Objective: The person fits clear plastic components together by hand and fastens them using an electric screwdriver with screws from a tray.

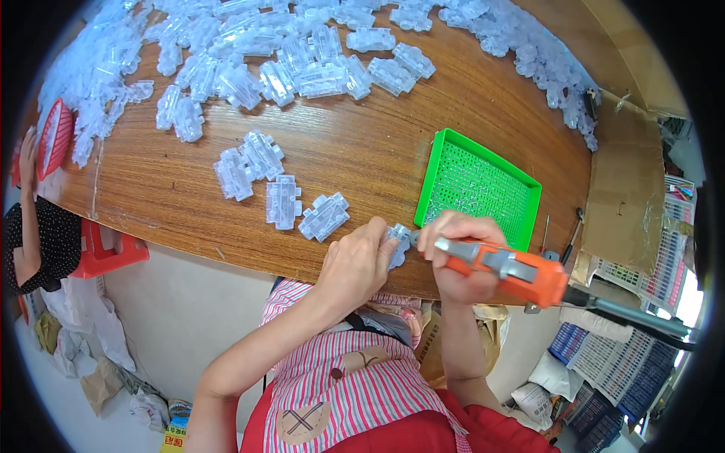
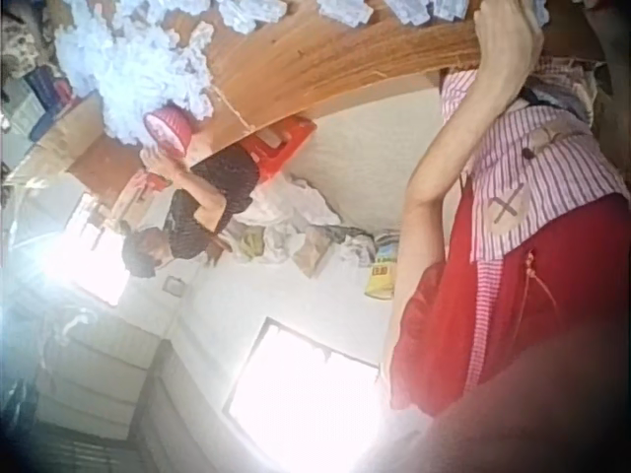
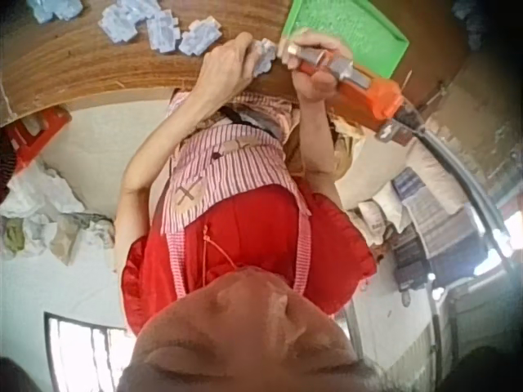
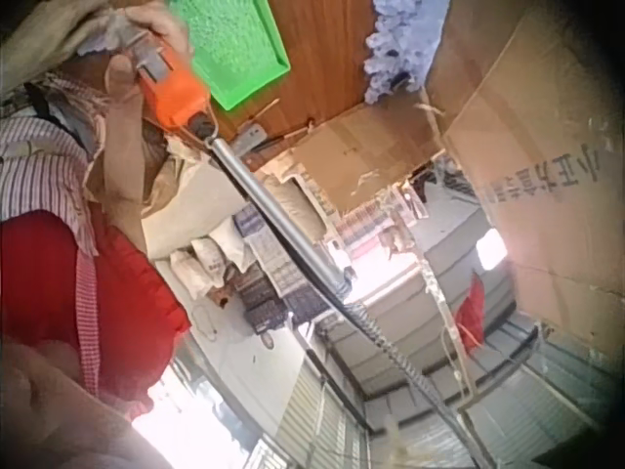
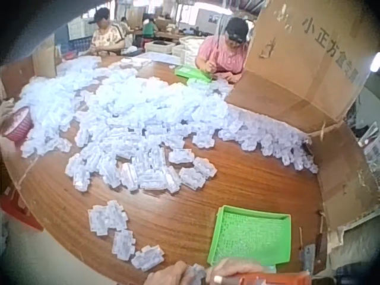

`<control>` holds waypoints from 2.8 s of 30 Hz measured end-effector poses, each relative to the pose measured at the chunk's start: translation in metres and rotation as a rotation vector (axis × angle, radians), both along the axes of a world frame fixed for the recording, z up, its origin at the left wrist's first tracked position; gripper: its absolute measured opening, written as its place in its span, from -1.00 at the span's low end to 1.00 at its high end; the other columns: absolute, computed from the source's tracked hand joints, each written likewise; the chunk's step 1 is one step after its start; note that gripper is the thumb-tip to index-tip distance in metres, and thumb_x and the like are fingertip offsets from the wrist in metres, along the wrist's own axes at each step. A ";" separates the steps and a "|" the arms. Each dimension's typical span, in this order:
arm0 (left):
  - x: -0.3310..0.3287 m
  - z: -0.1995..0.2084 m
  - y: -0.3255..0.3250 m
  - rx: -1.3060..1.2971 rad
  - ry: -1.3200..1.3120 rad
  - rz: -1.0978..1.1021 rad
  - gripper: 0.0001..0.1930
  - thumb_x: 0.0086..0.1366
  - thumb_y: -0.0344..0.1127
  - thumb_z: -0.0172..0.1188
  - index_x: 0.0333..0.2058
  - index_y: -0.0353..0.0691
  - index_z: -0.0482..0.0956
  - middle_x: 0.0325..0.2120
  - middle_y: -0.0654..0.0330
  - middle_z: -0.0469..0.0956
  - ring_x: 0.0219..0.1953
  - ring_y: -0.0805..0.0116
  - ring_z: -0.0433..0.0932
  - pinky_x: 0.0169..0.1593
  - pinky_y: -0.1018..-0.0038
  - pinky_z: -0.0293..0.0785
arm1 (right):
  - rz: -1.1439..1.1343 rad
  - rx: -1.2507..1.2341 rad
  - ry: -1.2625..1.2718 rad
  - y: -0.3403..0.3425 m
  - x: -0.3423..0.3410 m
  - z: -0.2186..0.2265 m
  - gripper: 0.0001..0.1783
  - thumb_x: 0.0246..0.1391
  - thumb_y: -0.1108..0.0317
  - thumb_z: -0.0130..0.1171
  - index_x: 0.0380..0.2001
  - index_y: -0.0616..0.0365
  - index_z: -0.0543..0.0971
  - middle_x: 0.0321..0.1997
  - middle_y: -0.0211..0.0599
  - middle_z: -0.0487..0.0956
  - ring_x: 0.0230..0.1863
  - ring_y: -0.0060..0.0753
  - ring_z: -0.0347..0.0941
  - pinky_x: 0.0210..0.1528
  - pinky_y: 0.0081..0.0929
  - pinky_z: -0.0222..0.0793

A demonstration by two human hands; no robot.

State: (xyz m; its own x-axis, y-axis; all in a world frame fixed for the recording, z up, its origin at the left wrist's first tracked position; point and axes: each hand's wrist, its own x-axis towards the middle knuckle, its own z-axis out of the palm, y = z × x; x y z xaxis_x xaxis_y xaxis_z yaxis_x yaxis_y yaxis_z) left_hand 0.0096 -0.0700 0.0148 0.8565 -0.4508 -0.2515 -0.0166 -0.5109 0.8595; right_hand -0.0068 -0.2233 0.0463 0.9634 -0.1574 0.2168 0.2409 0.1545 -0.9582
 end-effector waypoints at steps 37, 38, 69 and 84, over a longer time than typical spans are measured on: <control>-0.016 -0.019 -0.003 -0.243 0.324 0.312 -0.78 0.40 -0.32 0.10 -0.38 -0.34 0.37 -0.59 0.14 0.56 -0.54 0.48 0.61 -0.47 0.55 0.57 | 0.063 0.025 -0.083 0.006 0.006 -0.005 -0.25 0.02 -0.33 0.18 -0.22 0.28 0.45 -0.59 -0.32 0.45 -0.56 -0.42 0.36 -0.53 -0.44 0.32; -0.014 -0.019 -0.004 -0.246 0.316 0.313 -0.78 0.40 -0.32 0.10 -0.38 -0.34 0.37 -0.59 0.14 0.56 -0.54 0.48 0.61 -0.47 0.55 0.57 | 0.054 0.068 -0.125 0.004 0.009 0.001 -0.24 0.03 -0.35 0.15 -0.22 0.27 0.44 -0.59 -0.33 0.45 -0.56 -0.42 0.36 -0.54 -0.43 0.33; 0.024 -0.030 0.007 0.127 -0.742 -0.243 -0.58 -0.02 -0.24 0.32 -0.12 -0.12 0.59 -0.10 0.29 0.57 -0.02 0.35 0.52 0.20 0.18 0.30 | 0.035 0.126 -0.102 -0.010 0.010 -0.014 -0.28 0.08 -0.34 0.10 -0.25 0.24 0.43 -0.61 -0.32 0.42 -0.57 -0.39 0.35 -0.51 -0.43 0.33; 0.022 -0.031 0.009 0.061 -0.816 -0.145 -0.69 0.00 -0.32 0.24 -0.22 -0.21 0.59 -0.19 0.18 0.59 -0.11 0.26 0.56 0.17 0.20 0.40 | 0.027 0.016 -0.036 0.004 0.018 -0.008 -0.27 -0.06 -0.30 0.28 -0.28 0.26 0.47 -0.65 -0.39 0.41 -0.65 -0.54 0.33 -0.60 -0.57 0.27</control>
